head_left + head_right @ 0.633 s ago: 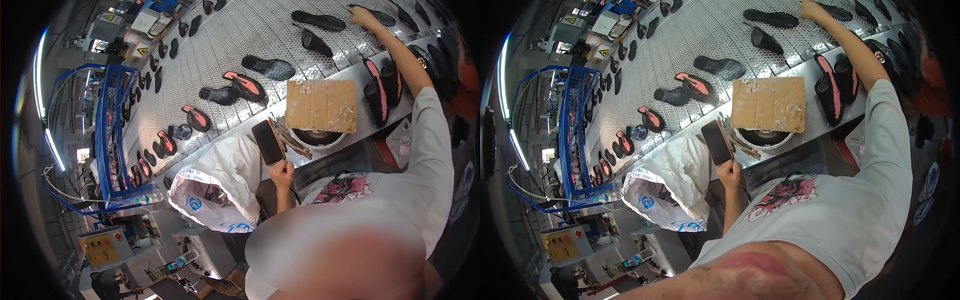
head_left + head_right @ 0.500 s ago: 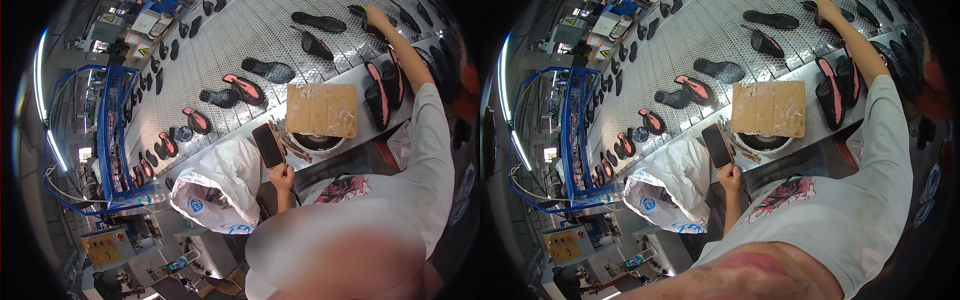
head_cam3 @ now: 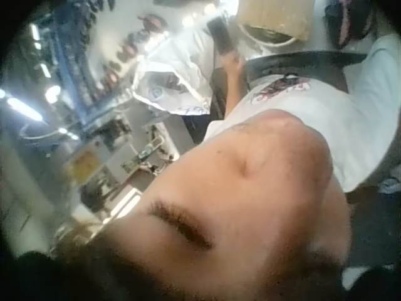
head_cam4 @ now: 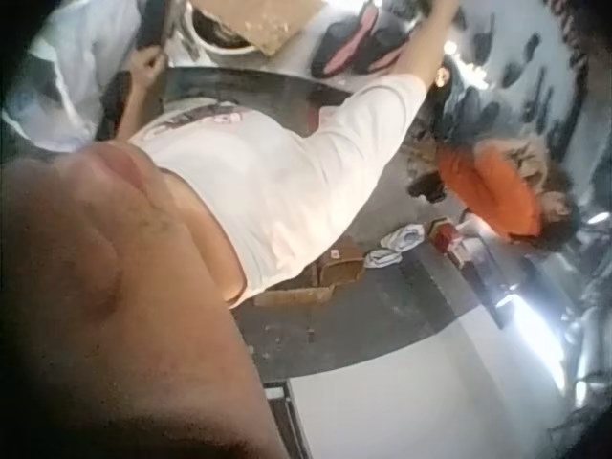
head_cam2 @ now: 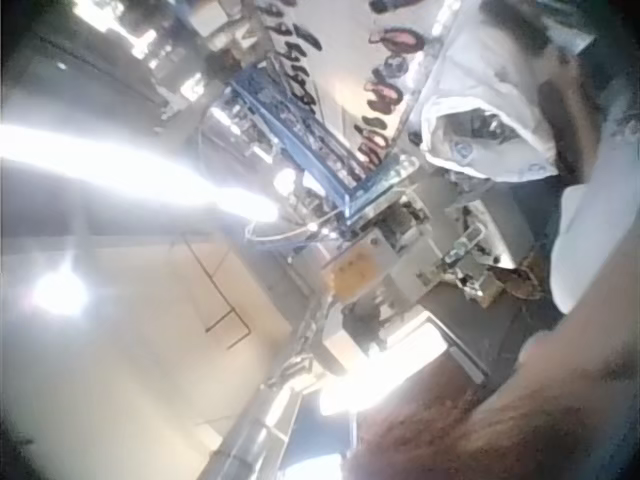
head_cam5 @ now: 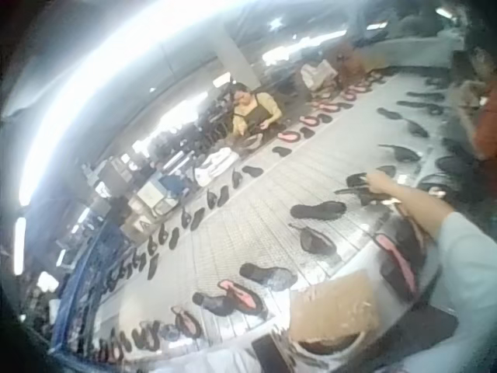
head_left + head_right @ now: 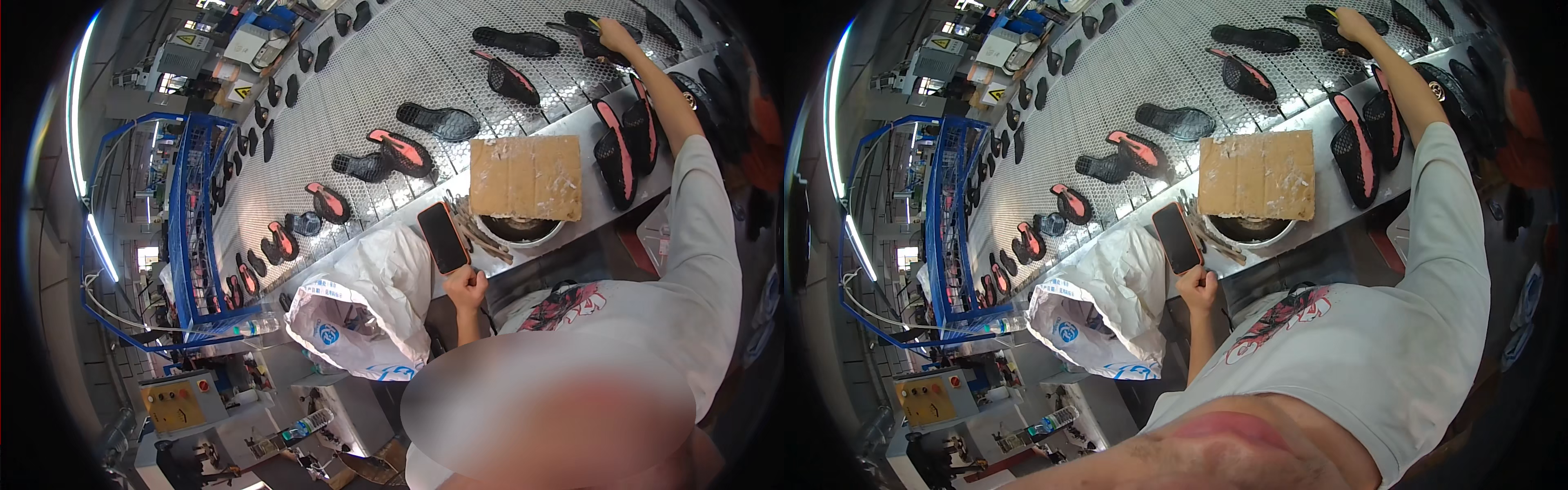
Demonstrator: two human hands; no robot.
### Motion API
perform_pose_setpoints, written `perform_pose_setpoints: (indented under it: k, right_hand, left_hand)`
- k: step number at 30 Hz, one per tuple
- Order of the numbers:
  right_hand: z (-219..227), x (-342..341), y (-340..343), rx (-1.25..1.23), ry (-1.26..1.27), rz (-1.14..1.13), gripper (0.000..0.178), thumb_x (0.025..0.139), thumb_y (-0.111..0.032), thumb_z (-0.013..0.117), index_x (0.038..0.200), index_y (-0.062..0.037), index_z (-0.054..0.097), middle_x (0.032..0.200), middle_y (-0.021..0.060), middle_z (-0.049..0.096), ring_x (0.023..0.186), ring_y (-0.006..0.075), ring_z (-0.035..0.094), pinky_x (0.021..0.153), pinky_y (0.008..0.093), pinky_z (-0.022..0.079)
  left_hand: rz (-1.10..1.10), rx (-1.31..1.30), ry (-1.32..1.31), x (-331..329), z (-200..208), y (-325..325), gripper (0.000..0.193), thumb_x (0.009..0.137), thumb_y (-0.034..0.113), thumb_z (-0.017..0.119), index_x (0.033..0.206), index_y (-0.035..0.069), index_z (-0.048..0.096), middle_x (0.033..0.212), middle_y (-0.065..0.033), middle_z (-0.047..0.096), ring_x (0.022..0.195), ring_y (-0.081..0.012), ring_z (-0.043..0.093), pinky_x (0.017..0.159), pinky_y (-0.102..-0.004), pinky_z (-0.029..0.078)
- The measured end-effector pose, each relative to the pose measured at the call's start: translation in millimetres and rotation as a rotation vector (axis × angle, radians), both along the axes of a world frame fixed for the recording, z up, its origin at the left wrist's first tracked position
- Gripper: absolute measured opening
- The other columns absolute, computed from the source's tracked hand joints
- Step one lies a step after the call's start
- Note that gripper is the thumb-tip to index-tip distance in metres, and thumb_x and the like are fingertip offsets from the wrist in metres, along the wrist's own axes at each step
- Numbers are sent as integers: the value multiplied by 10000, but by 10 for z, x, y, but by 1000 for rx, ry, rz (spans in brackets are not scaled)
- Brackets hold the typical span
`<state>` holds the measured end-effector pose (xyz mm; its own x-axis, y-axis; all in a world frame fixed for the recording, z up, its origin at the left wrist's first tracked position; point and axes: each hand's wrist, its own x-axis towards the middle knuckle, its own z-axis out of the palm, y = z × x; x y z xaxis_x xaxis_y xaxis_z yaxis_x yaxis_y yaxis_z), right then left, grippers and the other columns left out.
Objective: The person repeatedly picks up shoe soles from a conveyor table, applies adhesive to each sole using a handheld spreader tool, and places the soles onto the conveyor table.
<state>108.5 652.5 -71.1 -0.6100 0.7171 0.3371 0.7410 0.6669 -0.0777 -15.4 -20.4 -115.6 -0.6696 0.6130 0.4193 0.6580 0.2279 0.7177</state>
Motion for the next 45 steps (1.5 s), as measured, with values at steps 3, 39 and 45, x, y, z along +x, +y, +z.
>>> perform_pose_setpoints:
  k: [3, 39, 45]
  right_hand:
    - [232, -96, -218, -22, 75, 95, 123, 718, -57, 627, 800, 23, 581, 801, 195, 626, 780, 359, 614, 680, 445, 472]
    - [1269, 539, -5180, -1009, 207, 861, 822, 671, -291, 781, 1326, 31, 403, 1242, 234, 534, 1137, 322, 540, 959, 344, 399]
    - [1122, 465, -4898, -1678, 400, 668, 484, 941, -371, 449, 1191, 33, 540, 937, 139, 665, 697, 141, 611, 648, 255, 475]
  left_hand:
    - [-37, -12, 0, -11, 24, -25, 355, 769, 204, 609, 565, 18, 386, 495, -85, 327, 429, -184, 343, 444, -309, 292]
    - [-26, 732, -886, 393, 737, 82, 555, 887, 483, 517, 1189, 21, 462, 1038, -67, 561, 932, -174, 571, 817, -315, 472]
    - [-113, 828, -1129, 264, 854, 120, 682, 883, 673, 338, 1140, 62, 499, 984, -46, 578, 862, -171, 570, 770, -313, 480]
